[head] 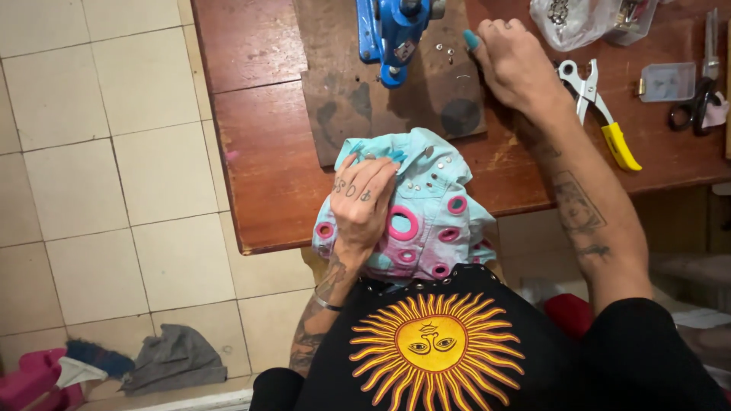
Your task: Attaching metal eyelets to a leather mask using a manual press and pliers
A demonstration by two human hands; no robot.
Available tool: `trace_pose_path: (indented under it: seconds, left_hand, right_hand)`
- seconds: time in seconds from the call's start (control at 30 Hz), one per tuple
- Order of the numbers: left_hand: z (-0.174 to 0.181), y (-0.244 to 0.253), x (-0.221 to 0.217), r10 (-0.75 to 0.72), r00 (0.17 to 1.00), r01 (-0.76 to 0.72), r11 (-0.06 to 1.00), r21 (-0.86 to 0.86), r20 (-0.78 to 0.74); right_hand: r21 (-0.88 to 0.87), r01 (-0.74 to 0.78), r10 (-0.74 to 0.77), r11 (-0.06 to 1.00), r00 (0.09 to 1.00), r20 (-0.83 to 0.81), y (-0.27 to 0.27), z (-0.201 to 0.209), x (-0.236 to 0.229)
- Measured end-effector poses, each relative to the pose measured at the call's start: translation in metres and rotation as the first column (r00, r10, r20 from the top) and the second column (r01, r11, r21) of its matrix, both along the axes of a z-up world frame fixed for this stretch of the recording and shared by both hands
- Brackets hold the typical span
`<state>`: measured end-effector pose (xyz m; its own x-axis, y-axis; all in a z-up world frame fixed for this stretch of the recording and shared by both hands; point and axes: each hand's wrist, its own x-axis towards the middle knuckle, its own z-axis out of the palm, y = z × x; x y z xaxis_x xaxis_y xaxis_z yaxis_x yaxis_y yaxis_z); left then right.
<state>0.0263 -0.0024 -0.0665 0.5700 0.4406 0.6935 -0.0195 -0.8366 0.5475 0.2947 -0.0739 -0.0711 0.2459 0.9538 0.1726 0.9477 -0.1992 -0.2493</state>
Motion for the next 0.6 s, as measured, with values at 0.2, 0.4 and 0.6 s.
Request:
trace_pose_path:
  seconds: [0.2,0.4,0.6]
  left_hand:
    - [0.001,0.001,0.000,0.001,1.000,-0.001,1.000,-0.005,0.002]
    - [-0.001,0.001,-0.001,0.017,1.000,-0.017,1.000,0.014,0.000]
    - [-0.001,0.002,-0.005,-0.058,0.998,0.052,0.987,-0.154,-0.036]
  right_hand:
    - [-0.009,0.054,-0.054,0.998,0.999,0.000,0.005,-0.007,0.004]
    - [-0.036,0.054,-0.050,0.998,0.995,0.084,0.008,-0.008,0.005]
    - [0.162,-0.005,0.002,0.987,1.000,0.017,-0.013,0.011,-0.006]
